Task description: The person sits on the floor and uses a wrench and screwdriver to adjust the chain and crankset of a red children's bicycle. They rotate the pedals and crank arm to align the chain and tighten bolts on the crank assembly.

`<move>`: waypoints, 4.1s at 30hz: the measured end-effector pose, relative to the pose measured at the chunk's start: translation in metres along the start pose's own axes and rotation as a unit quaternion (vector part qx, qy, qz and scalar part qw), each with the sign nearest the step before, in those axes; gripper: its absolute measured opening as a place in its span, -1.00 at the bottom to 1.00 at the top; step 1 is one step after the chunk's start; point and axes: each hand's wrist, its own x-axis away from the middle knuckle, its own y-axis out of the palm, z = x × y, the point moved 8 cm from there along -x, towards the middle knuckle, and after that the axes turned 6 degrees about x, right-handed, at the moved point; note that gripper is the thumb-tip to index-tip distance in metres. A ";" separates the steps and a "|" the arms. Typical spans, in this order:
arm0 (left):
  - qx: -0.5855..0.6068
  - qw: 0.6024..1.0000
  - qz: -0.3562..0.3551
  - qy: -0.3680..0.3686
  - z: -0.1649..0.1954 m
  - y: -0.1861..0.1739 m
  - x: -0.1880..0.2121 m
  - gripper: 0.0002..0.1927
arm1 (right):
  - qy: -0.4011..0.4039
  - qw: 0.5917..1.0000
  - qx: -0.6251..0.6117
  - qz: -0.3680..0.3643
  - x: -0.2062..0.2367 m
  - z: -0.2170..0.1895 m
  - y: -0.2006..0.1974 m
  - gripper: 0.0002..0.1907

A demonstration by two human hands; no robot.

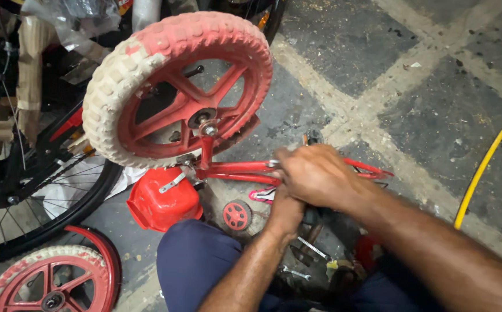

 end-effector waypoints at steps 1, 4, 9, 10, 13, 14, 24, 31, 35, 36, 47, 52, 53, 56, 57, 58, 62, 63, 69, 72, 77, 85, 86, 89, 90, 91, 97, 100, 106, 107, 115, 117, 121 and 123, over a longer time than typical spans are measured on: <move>0.001 1.000 0.022 0.001 -0.002 -0.008 0.000 -0.63 | -0.010 1.000 0.011 0.016 -0.007 -0.008 0.003 -0.65; 0.049 0.999 0.010 -0.005 -0.003 -0.018 -0.001 -0.65 | -0.046 0.997 0.042 0.042 -0.025 -0.034 0.009 -0.76; 0.062 0.998 -0.012 -0.013 0.007 -0.007 0.006 -0.52 | -0.014 0.998 0.013 -0.066 -0.032 -0.024 0.008 -0.64; 0.020 0.999 -0.023 0.011 0.014 0.000 0.007 -0.41 | 0.016 0.999 -0.035 -0.015 -0.030 -0.012 -0.007 -0.64; 0.062 0.995 -0.048 -0.064 0.015 0.015 0.013 -0.26 | 0.131 0.940 -0.298 0.105 0.001 0.036 -0.034 -0.67; 0.042 0.995 -0.051 -0.070 0.018 0.017 0.014 -0.25 | 0.182 0.862 -0.455 0.129 0.013 0.055 -0.031 -0.71; -0.110 0.992 -0.037 -0.054 0.042 -0.033 0.021 -0.19 | 0.194 0.639 -0.708 0.230 0.146 0.126 0.091 -0.66; 0.094 0.988 -0.052 -0.108 0.025 -0.041 0.024 -0.13 | 0.157 0.428 -0.867 0.203 0.156 0.118 0.198 -0.63; 0.125 0.984 -0.051 -0.117 0.024 -0.035 0.025 -0.13 | 0.131 0.489 -0.847 0.163 0.156 0.114 0.205 -0.63; 0.133 0.982 -0.059 -0.118 0.024 -0.032 0.025 -0.14 | 0.121 0.537 -0.827 0.114 0.153 0.108 0.207 -0.53; 0.053 0.993 -0.054 -0.086 0.022 -0.017 0.018 -0.33 | 0.149 0.933 -0.225 0.237 0.121 0.097 0.142 -0.69; 0.026 0.994 -0.086 -0.070 0.028 -0.008 0.018 -0.35 | 0.118 0.924 -0.214 0.293 0.110 0.068 0.126 -0.77; 0.033 0.993 -0.084 -0.077 0.028 -0.007 0.020 -0.35 | 0.124 0.920 -0.226 0.295 0.109 0.067 0.126 -0.76; 0.055 0.992 -0.076 -0.090 0.027 -0.005 0.021 -0.35 | 0.144 0.912 -0.269 0.274 0.105 0.071 0.133 -0.73; 0.060 0.991 -0.075 -0.092 0.026 -0.005 0.021 -0.36 | 0.153 0.911 -0.286 0.254 0.104 0.073 0.137 -0.73; 0.066 0.991 -0.073 -0.092 0.026 -0.004 0.020 -0.37 | 0.160 0.911 -0.302 0.232 0.103 0.076 0.142 -0.72; 0.035 0.995 -0.045 -0.084 0.023 -0.005 0.018 -0.38 | 0.107 0.917 -0.278 0.266 0.102 0.077 0.136 -0.72; 0.040 0.995 -0.041 -0.087 0.021 -0.004 0.018 -0.39 | 0.120 0.911 -0.299 0.258 0.101 0.080 0.139 -0.72; 0.061 0.993 -0.051 -0.091 0.018 0.003 0.017 -0.39 | 0.062 0.915 -0.263 0.300 0.099 0.078 0.134 -0.60; 0.074 0.991 -0.036 -0.108 0.016 0.000 0.017 -0.38 | 0.011 0.918 -0.260 0.301 0.099 0.078 0.128 -0.58; 0.071 0.994 -0.032 -0.082 0.020 -0.004 0.015 -0.37 | 0.010 0.950 -0.207 0.234 0.087 0.081 0.112 -0.59; 0.104 0.990 -0.014 -0.094 0.013 -0.009 0.016 -0.37 | -0.017 0.997 -0.073 0.028 0.065 0.055 0.054 -0.43; 0.081 0.993 -0.006 -0.084 0.013 -0.010 0.016 -0.37 | -0.027 0.999 -0.014 0.007 0.062 0.053 0.046 -0.52; 0.042 0.998 0.005 -0.056 0.010 -0.004 0.012 -0.36 | -0.058 0.988 0.128 -0.066 0.053 0.055 0.032 -0.77; 0.044 0.998 -0.003 -0.054 0.008 0.001 0.011 -0.36 | -0.063 0.982 0.148 -0.097 0.049 0.058 0.031 -0.83; 0.047 0.998 -0.015 -0.051 0.006 0.007 0.010 -0.37 | -0.066 0.975 0.170 -0.126 0.049 0.061 0.030 -0.83; 0.050 0.997 0.001 -0.063 0.010 0.006 0.012 -0.43 | -0.117 0.977 0.172 -0.040 0.048 0.048 0.008 -0.81; 0.052 0.996 0.004 -0.065 0.015 0.004 0.012 -0.42 | -0.048 0.984 0.160 -0.062 0.059 0.059 0.020 -0.53; 0.060 0.994 0.027 -0.083 0.014 -0.003 0.012 -0.41 | -0.035 0.987 -0.028 0.152 0.076 0.073 0.053 -0.68; 0.069 0.994 0.020 -0.079 0.016 -0.004 0.012 -0.41 | -0.026 0.979 -0.063 0.195 0.076 0.073 0.064 -0.68; 0.030 0.998 0.025 -0.053 0.019 -0.026 0.011 -0.42 | 0.142 0.913 -0.242 0.294 0.088 0.068 0.172 -0.66; 0.031 0.997 0.017 -0.064 0.016 -0.028 0.011 -0.43 | 0.115 0.900 -0.297 0.299 0.087 0.065 0.183 -0.64; 0.064 0.995 0.003 -0.071 0.012 -0.024 0.008 -0.41 | 0.158 0.878 -0.376 0.250 0.079 0.067 0.211 -0.54; 0.049 0.996 0.016 -0.067 0.013 -0.025 0.007 -0.41 | 0.132 0.889 -0.370 0.237 0.075 0.062 0.214 -0.55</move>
